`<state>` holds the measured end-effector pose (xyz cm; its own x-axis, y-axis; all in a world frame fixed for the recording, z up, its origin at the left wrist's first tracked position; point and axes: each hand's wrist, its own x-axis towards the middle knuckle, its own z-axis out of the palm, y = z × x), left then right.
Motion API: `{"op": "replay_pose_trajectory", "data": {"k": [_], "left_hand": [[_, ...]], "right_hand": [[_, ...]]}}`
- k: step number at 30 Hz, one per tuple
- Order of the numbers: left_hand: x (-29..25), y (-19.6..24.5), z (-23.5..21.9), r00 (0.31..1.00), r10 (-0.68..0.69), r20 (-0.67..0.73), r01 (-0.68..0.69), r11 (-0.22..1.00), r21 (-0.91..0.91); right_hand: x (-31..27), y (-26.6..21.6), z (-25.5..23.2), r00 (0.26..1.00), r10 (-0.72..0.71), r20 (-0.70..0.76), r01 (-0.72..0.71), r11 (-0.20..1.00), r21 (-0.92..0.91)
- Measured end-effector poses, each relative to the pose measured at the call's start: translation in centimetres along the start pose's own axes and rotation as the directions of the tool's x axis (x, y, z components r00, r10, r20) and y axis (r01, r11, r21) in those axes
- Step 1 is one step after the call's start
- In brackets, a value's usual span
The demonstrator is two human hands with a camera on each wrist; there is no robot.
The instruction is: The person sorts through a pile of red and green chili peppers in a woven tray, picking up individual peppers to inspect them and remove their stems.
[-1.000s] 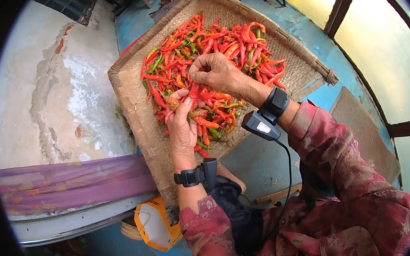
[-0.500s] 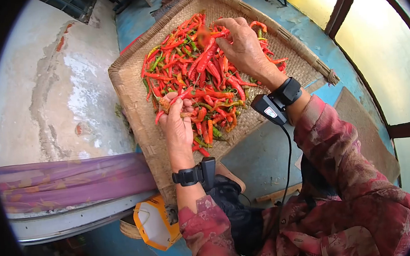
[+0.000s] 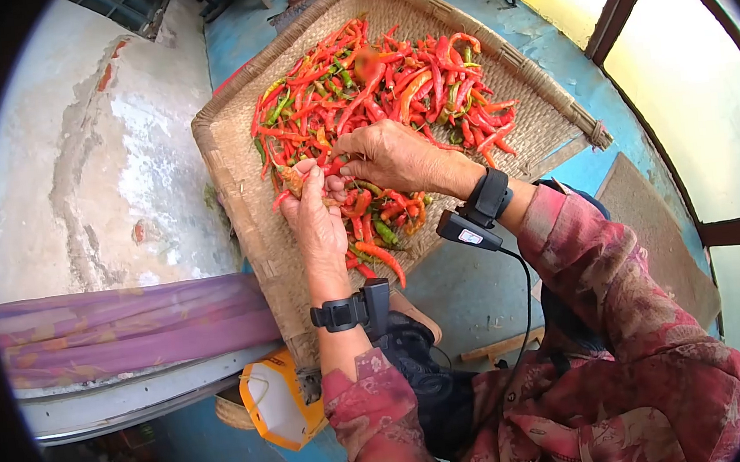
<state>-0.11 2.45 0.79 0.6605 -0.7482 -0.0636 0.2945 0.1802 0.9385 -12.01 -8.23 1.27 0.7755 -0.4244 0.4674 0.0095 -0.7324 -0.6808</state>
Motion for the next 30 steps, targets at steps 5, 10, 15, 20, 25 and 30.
{"op": "replay_pose_trajectory", "data": {"k": [5, 10, 15, 20, 25, 30], "left_hand": [[0.0, 0.5, -0.7, 0.99, 0.072, -0.122, -0.079, 0.995, -0.057], [0.3, 0.6, -1.4, 0.974, 0.155, -0.164, -0.161, 0.987, -0.026], [0.1, 0.4, -0.7, 0.988, 0.143, -0.063, -0.144, 0.99, 0.002], [-0.3, 0.2, 0.5, 0.991, 0.104, 0.081, -0.105, 0.994, 0.007], [-0.2, -0.2, 0.4, 0.983, 0.121, 0.136, -0.132, 0.988, 0.081], [0.1, -0.5, -0.8, 0.998, -0.064, -0.016, 0.064, 0.998, -0.015]], "right_hand": [[0.6, -0.1, -1.1, 0.991, 0.111, -0.075, -0.094, 0.975, 0.201], [1.2, 1.4, -3.6, 0.891, 0.234, -0.388, -0.311, 0.939, -0.146], [0.8, 1.7, -2.4, 0.916, 0.115, -0.384, -0.198, 0.963, -0.183], [-0.1, -0.8, -0.1, 0.991, 0.115, 0.075, -0.111, 0.992, -0.054], [0.0, 0.2, -0.7, 0.997, 0.064, -0.046, -0.071, 0.982, -0.175], [0.5, 1.8, -3.5, 0.918, 0.24, -0.314, -0.328, 0.906, -0.266]]}}
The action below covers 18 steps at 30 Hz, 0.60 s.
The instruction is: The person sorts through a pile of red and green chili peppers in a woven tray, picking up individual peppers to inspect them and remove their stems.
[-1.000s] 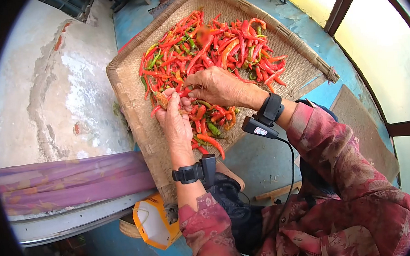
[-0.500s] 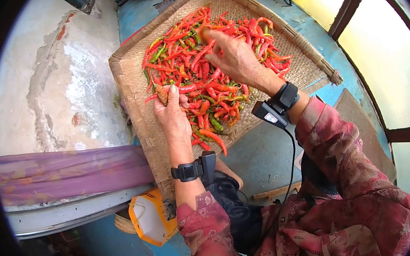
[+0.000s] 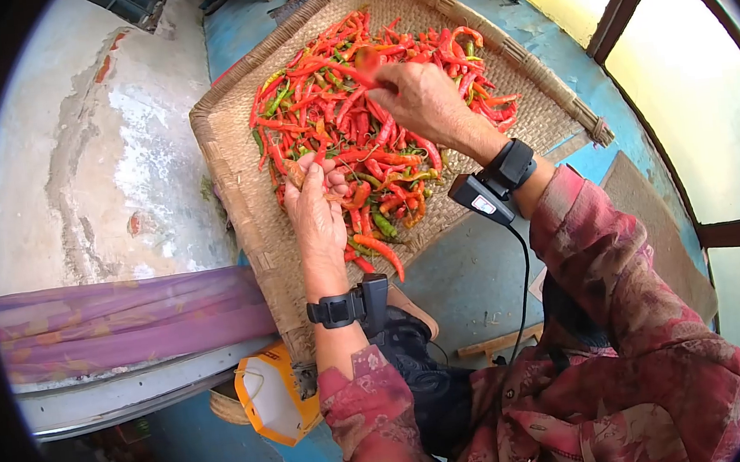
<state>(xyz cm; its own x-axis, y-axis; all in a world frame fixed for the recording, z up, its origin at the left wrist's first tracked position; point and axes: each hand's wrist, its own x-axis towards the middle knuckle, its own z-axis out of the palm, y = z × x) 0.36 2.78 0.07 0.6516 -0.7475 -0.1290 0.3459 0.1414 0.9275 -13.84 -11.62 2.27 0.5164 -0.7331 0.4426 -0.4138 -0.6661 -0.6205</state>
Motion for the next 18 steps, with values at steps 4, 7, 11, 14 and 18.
{"op": "replay_pose_trajectory", "data": {"k": [4, 7, 11, 14, 18], "left_hand": [[0.0, 0.2, 0.0, 0.997, 0.074, -0.007, -0.075, 0.997, -0.028], [-0.1, -0.1, 0.5, 0.997, 0.066, 0.044, -0.058, 0.986, -0.158], [-0.1, -0.5, 1.4, 0.971, 0.141, 0.192, -0.094, 0.968, -0.233], [-0.4, -0.5, 2.1, 0.982, 0.099, 0.163, -0.057, 0.968, -0.244], [-0.4, 0.0, 1.9, 0.991, 0.096, 0.098, -0.074, 0.977, -0.201]], "right_hand": [[0.1, 1.0, 1.0, 0.939, -0.169, -0.299, 0.151, 0.985, -0.084], [-1.0, -1.3, 1.2, 0.968, -0.102, 0.231, 0.019, 0.941, 0.337], [-3.3, -3.0, 4.4, 0.93, -0.185, 0.318, -0.001, 0.863, 0.505], [-3.4, -3.2, 5.0, 0.938, -0.14, 0.317, -0.063, 0.83, 0.554], [-2.5, -2.7, 3.6, 0.927, -0.123, 0.355, -0.031, 0.916, 0.4]]}}
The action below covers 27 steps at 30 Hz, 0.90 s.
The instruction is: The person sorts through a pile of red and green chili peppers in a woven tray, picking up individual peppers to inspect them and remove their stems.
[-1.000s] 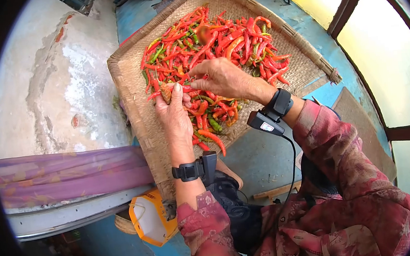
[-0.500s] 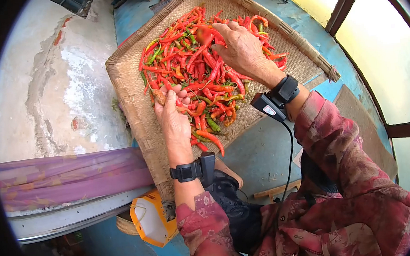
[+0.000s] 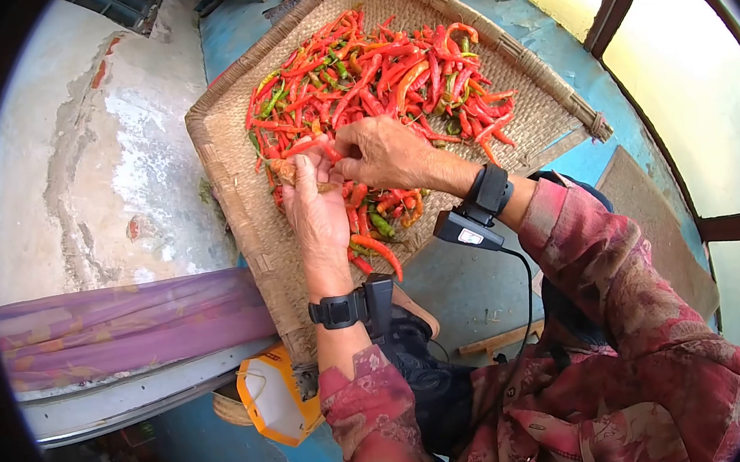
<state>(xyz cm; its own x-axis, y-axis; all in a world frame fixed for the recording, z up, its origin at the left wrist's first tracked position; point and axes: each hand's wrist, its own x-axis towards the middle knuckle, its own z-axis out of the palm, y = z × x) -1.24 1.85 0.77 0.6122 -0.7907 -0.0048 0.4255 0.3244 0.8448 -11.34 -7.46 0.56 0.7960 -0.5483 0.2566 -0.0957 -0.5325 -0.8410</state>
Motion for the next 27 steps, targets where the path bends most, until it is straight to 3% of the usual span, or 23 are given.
{"op": "replay_pose_trajectory", "data": {"k": [2, 4, 6, 8, 9, 10, 11, 12, 14, 15, 16, 18, 19, 20, 22, 24, 26, 27], "left_hand": [[0.0, 0.8, -1.1, 0.995, 0.021, -0.101, 0.004, 0.971, 0.239], [0.2, 1.1, -2.2, 0.987, 0.056, -0.151, -0.011, 0.959, 0.283], [0.1, 1.6, -2.7, 0.997, 0.012, -0.079, 0.014, 0.947, 0.32], [-0.3, 1.0, -1.7, 0.994, 0.031, -0.105, 0.013, 0.919, 0.394], [-0.1, 0.5, -1.6, 0.997, 0.062, -0.052, -0.022, 0.831, 0.556], [-0.1, 0.1, -1.2, 0.997, 0.083, 0.006, -0.064, 0.713, 0.698], [0.0, -0.5, -0.7, 0.988, 0.135, 0.073, -0.139, 0.585, 0.799], [-0.6, -0.1, 1.1, 0.985, 0.13, 0.113, -0.161, 0.448, 0.879], [-0.3, -1.8, 0.5, 0.958, 0.14, 0.251, -0.283, 0.311, 0.907], [-0.7, -1.5, 1.7, 0.98, 0.039, 0.198, -0.2, 0.297, 0.934], [-0.6, -1.9, 1.6, 0.979, 0.037, 0.199, -0.2, 0.298, 0.933], [-0.3, -2.6, 1.4, 0.834, 0.168, 0.525, -0.516, -0.098, 0.851], [-0.1, -2.7, 1.6, 0.849, 0.11, 0.516, -0.487, -0.212, 0.847], [0.1, -2.9, 1.7, 0.847, 0.107, 0.521, -0.493, -0.212, 0.844], [0.8, -3.8, 1.5, 0.82, 0.106, 0.563, -0.499, -0.35, 0.793], [1.4, -4.6, 1.3, 0.82, 0.101, 0.563, -0.486, -0.396, 0.779], [2.0, -5.2, 1.0, 0.889, 0.0, 0.457, -0.412, -0.436, 0.8], [2.1, -5.1, 1.2, 0.876, 0.025, 0.481, -0.414, -0.47, 0.779]], "right_hand": [[0.6, 0.3, -1.8, 0.981, -0.039, -0.192, 0.001, 0.981, -0.193], [0.9, 0.5, -4.1, 0.942, 0.008, -0.336, -0.097, 0.964, -0.25], [1.2, 2.0, -5.3, 0.795, -0.224, -0.564, -0.057, 0.898, -0.437], [1.2, 1.8, -5.6, 0.796, -0.205, -0.57, -0.036, 0.923, -0.383], [1.1, 1.6, -5.3, 0.795, -0.204, -0.571, -0.039, 0.923, -0.384], [0.8, 1.1, -4.6, 0.912, -0.146, -0.384, 0.05, 0.967, -0.25], [0.5, 0.6, -3.8, 0.978, -0.118, -0.171, 0.103, 0.99, -0.092], [0.0, -0.3, -3.5, 0.995, -0.079, -0.058, 0.074, 0.994, -0.075], [-0.1, 0.2, -2.4, 0.996, -0.086, -0.023, 0.086, 0.996, 0.025], [0.0, 0.0, -2.8, 0.996, -0.079, -0.049, 0.081, 0.995, 0.049], [0.1, -0.1, -3.4, 0.996, -0.077, -0.05, 0.08, 0.996, 0.049], [0.4, 0.1, -4.9, 0.982, 0.058, -0.178, -0.033, 0.989, 0.143], [0.8, 0.6, -5.5, 0.933, -0.095, -0.347, 0.043, 0.987, -0.157], [0.7, 1.0, -6.4, 0.919, -0.064, -0.388, -0.024, 0.976, -0.216], [0.3, 1.4, -7.6, 0.887, -0.037, -0.461, -0.095, 0.961, -0.261], [0.3, 2.2, -8.6, 0.892, 0.018, -0.451, -0.16, 0.947, -0.278], [0.4, 3.4, -8.8, 0.828, -0.058, -0.557, -0.141, 0.941, -0.308], [0.2, 3.2, -9.0, 0.817, -0.123, -0.564, -0.104, 0.93, -0.353]]}}
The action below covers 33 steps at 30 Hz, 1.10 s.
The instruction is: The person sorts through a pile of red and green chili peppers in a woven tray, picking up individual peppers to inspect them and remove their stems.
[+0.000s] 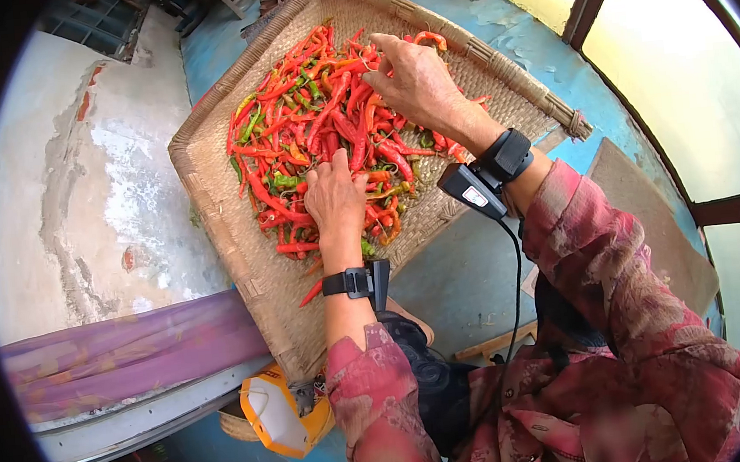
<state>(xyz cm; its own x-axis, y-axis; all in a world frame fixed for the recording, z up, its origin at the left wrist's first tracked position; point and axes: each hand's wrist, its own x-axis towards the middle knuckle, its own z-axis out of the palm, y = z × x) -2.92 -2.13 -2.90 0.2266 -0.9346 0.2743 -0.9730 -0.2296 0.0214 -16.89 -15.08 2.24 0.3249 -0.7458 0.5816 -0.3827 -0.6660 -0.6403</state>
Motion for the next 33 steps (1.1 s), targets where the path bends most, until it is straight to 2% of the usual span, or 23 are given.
{"op": "replay_pose_trajectory", "data": {"k": [1, 3, 4, 5, 7, 8, 9, 11, 12, 13, 15, 17, 19, 20, 22, 25, 27, 29, 30, 31, 32, 33], "left_hand": [[0.2, -0.1, -0.2, 1.0, 0.004, 0.002, -0.004, 1.0, -0.003], [0.4, -0.5, -0.7, 0.99, -0.103, 0.1, 0.106, 0.994, -0.027], [0.4, -1.0, -0.8, 0.993, -0.113, 0.037, 0.114, 0.992, -0.044], [0.3, -1.7, -1.1, 0.991, -0.135, -0.004, 0.134, 0.988, -0.081], [0.2, -3.8, -1.2, 0.98, -0.15, -0.133, 0.118, 0.968, -0.219], [0.0, -4.6, -1.4, 0.963, -0.246, -0.112, 0.193, 0.916, -0.352], [-0.2, -5.0, -2.0, 0.938, -0.338, -0.077, 0.263, 0.84, -0.475], [-0.6, -5.7, -3.1, 0.929, -0.351, -0.119, 0.24, 0.814, -0.529], [-0.8, -6.2, -3.5, 0.92, -0.372, -0.121, 0.224, 0.754, -0.618], [-1.0, -6.6, -3.9, 0.911, -0.394, -0.123, 0.203, 0.686, -0.699], [-1.7, -7.2, -4.5, 0.902, -0.408, -0.142, 0.184, 0.661, -0.727], [-2.5, -7.2, -5.3, 0.897, -0.439, -0.048, 0.224, 0.546, -0.807], [-3.2, -6.6, -6.5, 0.905, -0.424, -0.027, 0.231, 0.543, -0.807], [-3.4, -6.4, -6.7, 0.918, -0.396, -0.01, 0.206, 0.499, -0.842], [-3.8, -5.8, -7.2, 0.935, -0.354, -0.006, 0.162, 0.442, -0.882], [-4.0, -5.3, -7.2, 0.931, -0.364, 0.026, 0.203, 0.457, -0.866], [-3.9, -5.6, -7.0, 0.932, -0.362, 0.001, 0.178, 0.455, -0.873], [-3.8, -5.9, -6.9, 0.935, -0.353, -0.034, 0.181, 0.556, -0.811], [-3.8, -6.1, -6.8, 0.934, -0.355, -0.034, 0.181, 0.555, -0.812], [-3.8, -6.3, -6.5, 0.936, -0.347, -0.051, 0.21, 0.671, -0.711], [-3.9, -6.5, -6.3, 0.939, -0.336, -0.067, 0.234, 0.77, -0.593], [-3.9, -6.5, -6.1, 0.939, -0.336, -0.067, 0.234, 0.77, -0.594]], "right_hand": [[-0.1, 0.0, -0.1, 1.0, 0.004, -0.001, -0.004, 1.0, -0.004], [-0.1, 0.0, -0.2, 0.997, -0.07, 0.013, 0.069, 0.996, 0.052], [-0.1, -0.1, -0.3, 0.995, -0.079, 0.068, 0.074, 0.995, 0.071], [-0.3, -0.1, -0.3, 0.995, -0.077, 0.064, 0.072, 0.995, 0.07], [-0.9, -0.4, -0.1, 0.968, -0.139, 0.21, 0.143, 0.99, -0.001], [-1.2, -0.9, -0.1, 0.948, -0.084, 0.306, 0.105, 0.993, -0.051], [-1.5, -1.1, 0.4, 0.949, -0.083, 0.306, 0.103, 0.993, -0.049], [-2.3, -1.4, 1.7, 0.916, -0.23, 0.329, 0.25, 0.968, -0.019], [-2.6, -1.9, 2.1, 0.908, -0.283, 0.31, 0.292, 0.956, 0.017], [-3.0, -2.4, 2.5, 0.906, -0.287, 0.311, 0.295, 0.955, 0.022], [-3.7, -3.6, 3.3, 0.886, -0.283, 0.368, 0.257, 0.959, 0.119], [-4.1, -4.5, 4.1, 0.888, -0.301, 0.347, 0.253, 0.951, 0.179], [-4.2, -5.7, 4.3, 0.911, -0.37, 0.181, 0.33, 0.918, 0.219], [-4.2, -6.2, 4.3, 0.91, -0.331, 0.25, 0.288, 0.938, 0.191], [-4.4, -6.4, 5.0, 0.891, -0.346, 0.295, 0.294, 0.933, 0.207], [-4.7, -6.5, 6.4, 0.859, -0.38, 0.343, 0.314, 0.92, 0.234], [-5.0, -6.6, 6.5, 0.835, -0.353, 0.422, 0.29, 0.934, 0.208], [-4.7, -6.6, 6.1, 0.825, -0.341, 0.45, 0.296, 0.94, 0.168], [-4.4, -6.4, 5.9, 0.846, -0.343, 0.408, 0.347, 0.935, 0.066], [-4.0, -6.1, 5.8, 0.863, -0.35, 0.365, 0.39, 0.92, -0.039], [-3.8, -5.7, 5.9, 0.871, -0.372, 0.321, 0.411, 0.909, -0.064], [-3.5, -5.4, 5.7, 0.871, -0.372, 0.321, 0.412, 0.909, -0.065]]}}
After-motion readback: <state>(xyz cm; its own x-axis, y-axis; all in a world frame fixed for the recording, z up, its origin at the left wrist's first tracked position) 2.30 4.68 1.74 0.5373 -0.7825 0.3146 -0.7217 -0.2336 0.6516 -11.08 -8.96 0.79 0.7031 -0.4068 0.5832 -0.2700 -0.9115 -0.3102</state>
